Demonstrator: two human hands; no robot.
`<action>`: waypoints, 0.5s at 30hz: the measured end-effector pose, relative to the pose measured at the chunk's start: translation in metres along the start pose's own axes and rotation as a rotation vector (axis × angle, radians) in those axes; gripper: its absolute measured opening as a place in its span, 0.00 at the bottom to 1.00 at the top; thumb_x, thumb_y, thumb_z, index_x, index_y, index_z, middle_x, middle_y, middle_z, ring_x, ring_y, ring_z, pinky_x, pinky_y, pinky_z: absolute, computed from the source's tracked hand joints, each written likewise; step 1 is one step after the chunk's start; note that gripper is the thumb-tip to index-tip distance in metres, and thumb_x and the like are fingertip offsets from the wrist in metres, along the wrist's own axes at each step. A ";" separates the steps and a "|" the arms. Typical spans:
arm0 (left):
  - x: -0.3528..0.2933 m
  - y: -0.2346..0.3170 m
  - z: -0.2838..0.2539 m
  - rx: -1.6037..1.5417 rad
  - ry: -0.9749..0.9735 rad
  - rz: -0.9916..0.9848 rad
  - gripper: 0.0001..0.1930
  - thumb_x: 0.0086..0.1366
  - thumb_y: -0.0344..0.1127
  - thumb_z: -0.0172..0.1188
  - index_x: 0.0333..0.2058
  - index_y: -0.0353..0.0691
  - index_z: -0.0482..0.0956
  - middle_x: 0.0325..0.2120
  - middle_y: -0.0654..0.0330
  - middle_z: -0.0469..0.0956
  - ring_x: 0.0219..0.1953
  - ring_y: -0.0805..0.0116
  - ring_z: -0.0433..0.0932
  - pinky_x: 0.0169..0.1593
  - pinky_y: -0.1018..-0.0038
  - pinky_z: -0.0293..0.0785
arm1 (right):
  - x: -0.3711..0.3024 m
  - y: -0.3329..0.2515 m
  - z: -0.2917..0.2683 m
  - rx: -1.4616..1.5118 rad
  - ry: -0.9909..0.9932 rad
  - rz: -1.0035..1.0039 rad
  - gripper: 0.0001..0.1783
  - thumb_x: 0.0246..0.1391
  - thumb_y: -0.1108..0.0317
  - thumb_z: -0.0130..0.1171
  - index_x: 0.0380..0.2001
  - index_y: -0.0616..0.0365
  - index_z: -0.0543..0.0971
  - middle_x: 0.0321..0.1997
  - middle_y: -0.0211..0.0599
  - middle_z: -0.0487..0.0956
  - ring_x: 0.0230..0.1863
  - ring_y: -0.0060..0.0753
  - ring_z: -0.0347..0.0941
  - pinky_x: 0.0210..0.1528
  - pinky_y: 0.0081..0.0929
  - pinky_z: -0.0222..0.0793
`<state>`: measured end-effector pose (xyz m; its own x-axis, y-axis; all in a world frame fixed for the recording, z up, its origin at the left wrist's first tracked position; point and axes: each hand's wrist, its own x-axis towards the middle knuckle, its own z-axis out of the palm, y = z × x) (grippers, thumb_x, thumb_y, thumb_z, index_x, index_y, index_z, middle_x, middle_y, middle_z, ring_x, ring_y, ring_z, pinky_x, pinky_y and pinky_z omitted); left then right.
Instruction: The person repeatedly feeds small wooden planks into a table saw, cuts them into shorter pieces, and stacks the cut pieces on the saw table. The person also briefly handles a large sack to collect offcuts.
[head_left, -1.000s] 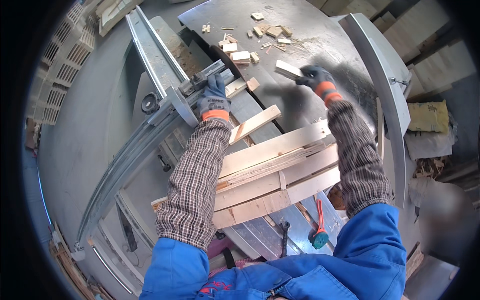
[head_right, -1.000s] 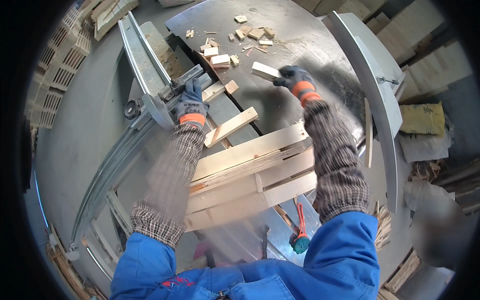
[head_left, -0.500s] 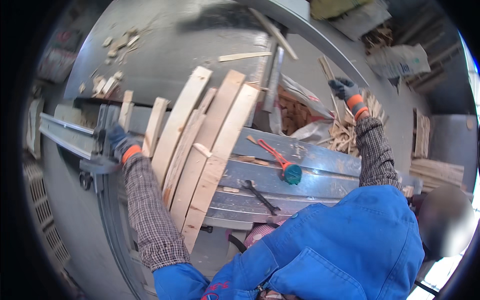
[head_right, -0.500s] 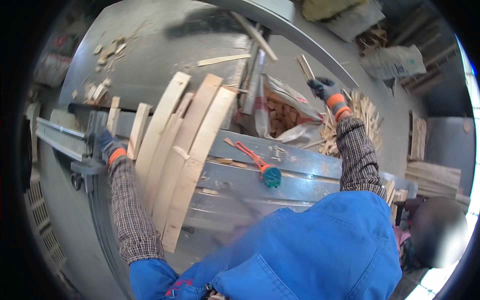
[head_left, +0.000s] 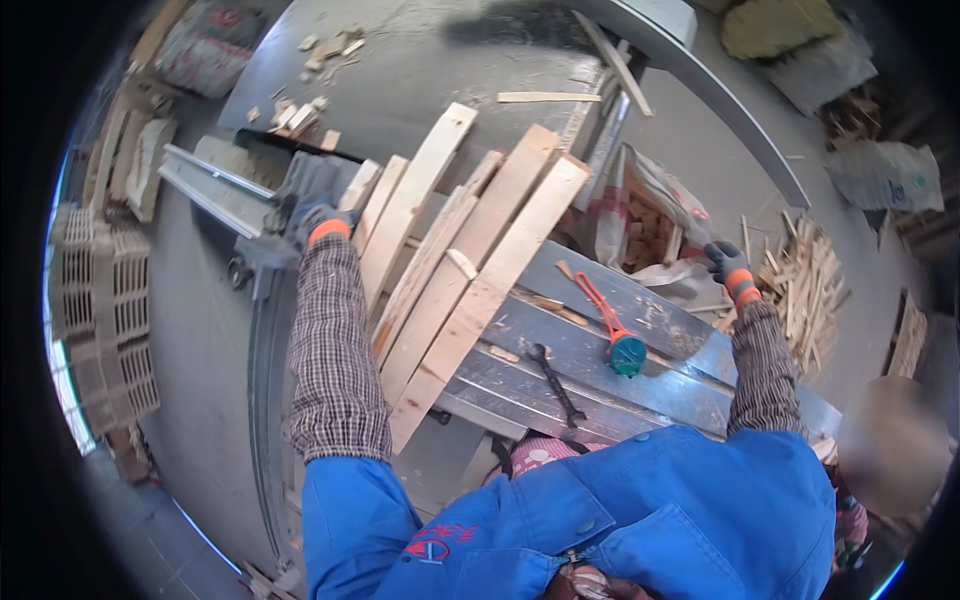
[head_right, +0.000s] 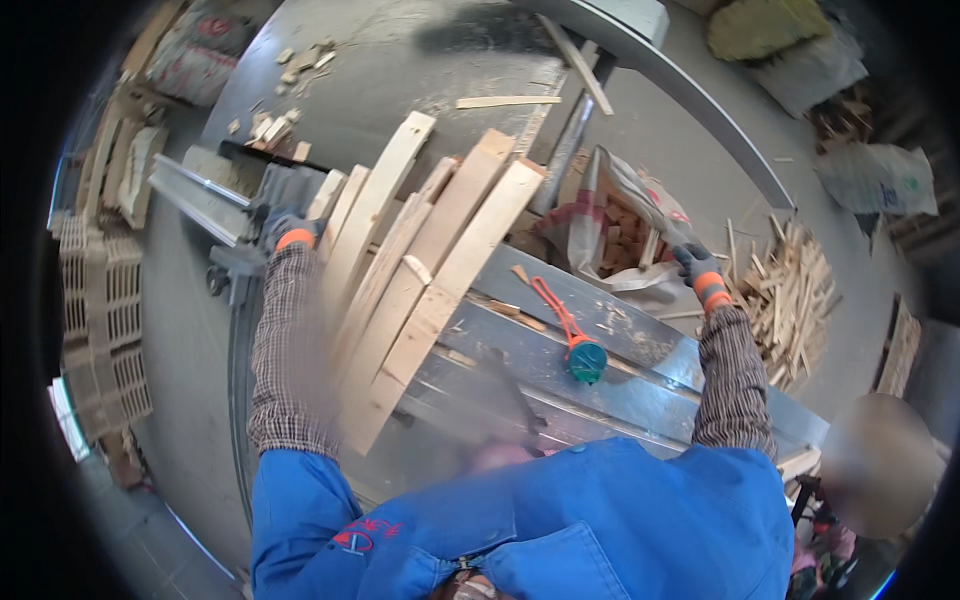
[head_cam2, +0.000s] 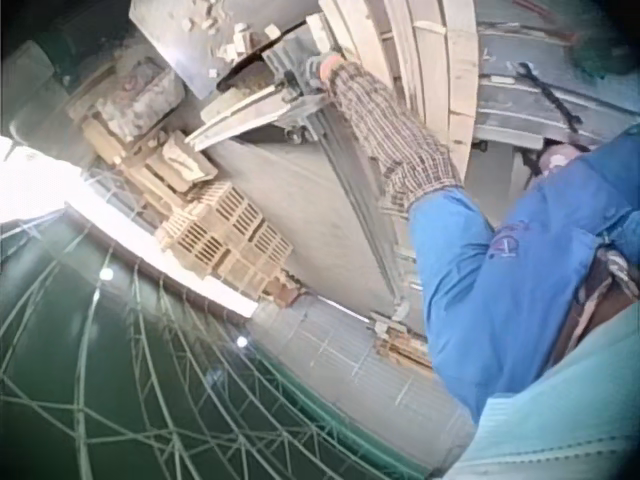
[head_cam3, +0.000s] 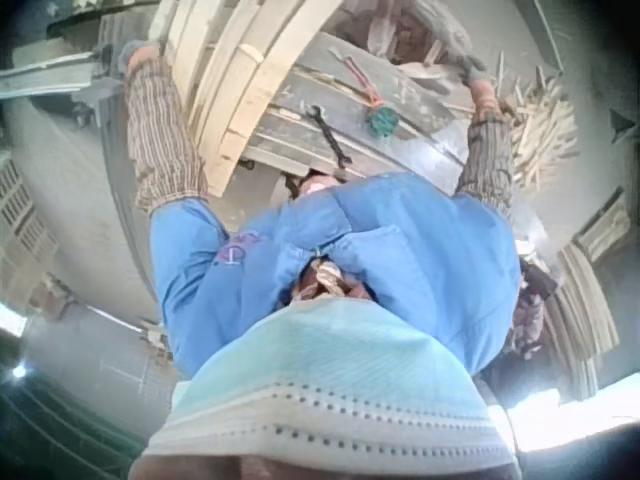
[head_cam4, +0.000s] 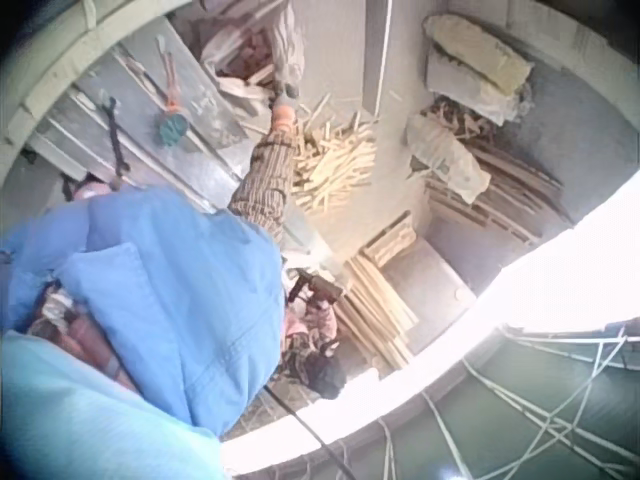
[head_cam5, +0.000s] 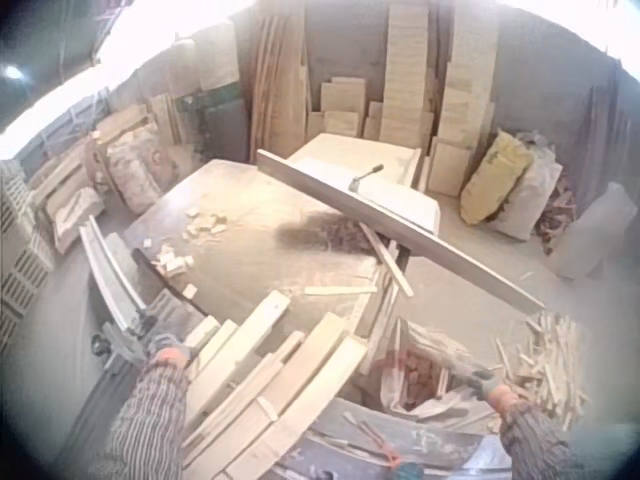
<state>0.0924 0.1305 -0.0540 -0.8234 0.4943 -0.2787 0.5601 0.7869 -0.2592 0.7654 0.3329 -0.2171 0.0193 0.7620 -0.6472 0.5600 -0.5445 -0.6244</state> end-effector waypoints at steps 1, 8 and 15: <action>-0.001 -0.007 0.010 -0.028 0.074 0.080 0.34 0.48 0.55 0.70 0.50 0.41 0.78 0.49 0.51 0.78 0.52 0.54 0.77 0.54 0.64 0.74 | -0.006 -0.008 0.003 0.043 -0.020 -0.032 0.21 0.52 0.51 0.66 0.46 0.49 0.80 0.30 0.26 0.80 0.24 0.21 0.73 0.22 0.20 0.65; 0.030 -0.058 0.085 -0.611 0.068 0.233 0.34 0.51 0.47 0.71 0.53 0.35 0.73 0.49 0.45 0.77 0.52 0.48 0.76 0.54 0.61 0.72 | -0.039 -0.017 -0.007 0.183 -0.072 -0.128 0.17 0.53 0.58 0.66 0.46 0.50 0.79 0.32 0.24 0.80 0.23 0.17 0.73 0.23 0.16 0.65; 0.020 -0.027 0.073 -0.414 -0.260 0.185 0.54 0.39 0.60 0.76 0.60 0.31 0.66 0.58 0.43 0.69 0.60 0.49 0.70 0.61 0.63 0.67 | -0.085 -0.006 0.001 0.301 -0.163 -0.107 0.15 0.55 0.61 0.65 0.45 0.53 0.79 0.31 0.26 0.80 0.23 0.18 0.74 0.22 0.15 0.64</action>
<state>0.0672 0.0924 -0.1203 -0.6346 0.5721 -0.5197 0.5676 0.8013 0.1891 0.7590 0.2711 -0.1588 -0.1720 0.7678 -0.6172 0.2821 -0.5619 -0.7776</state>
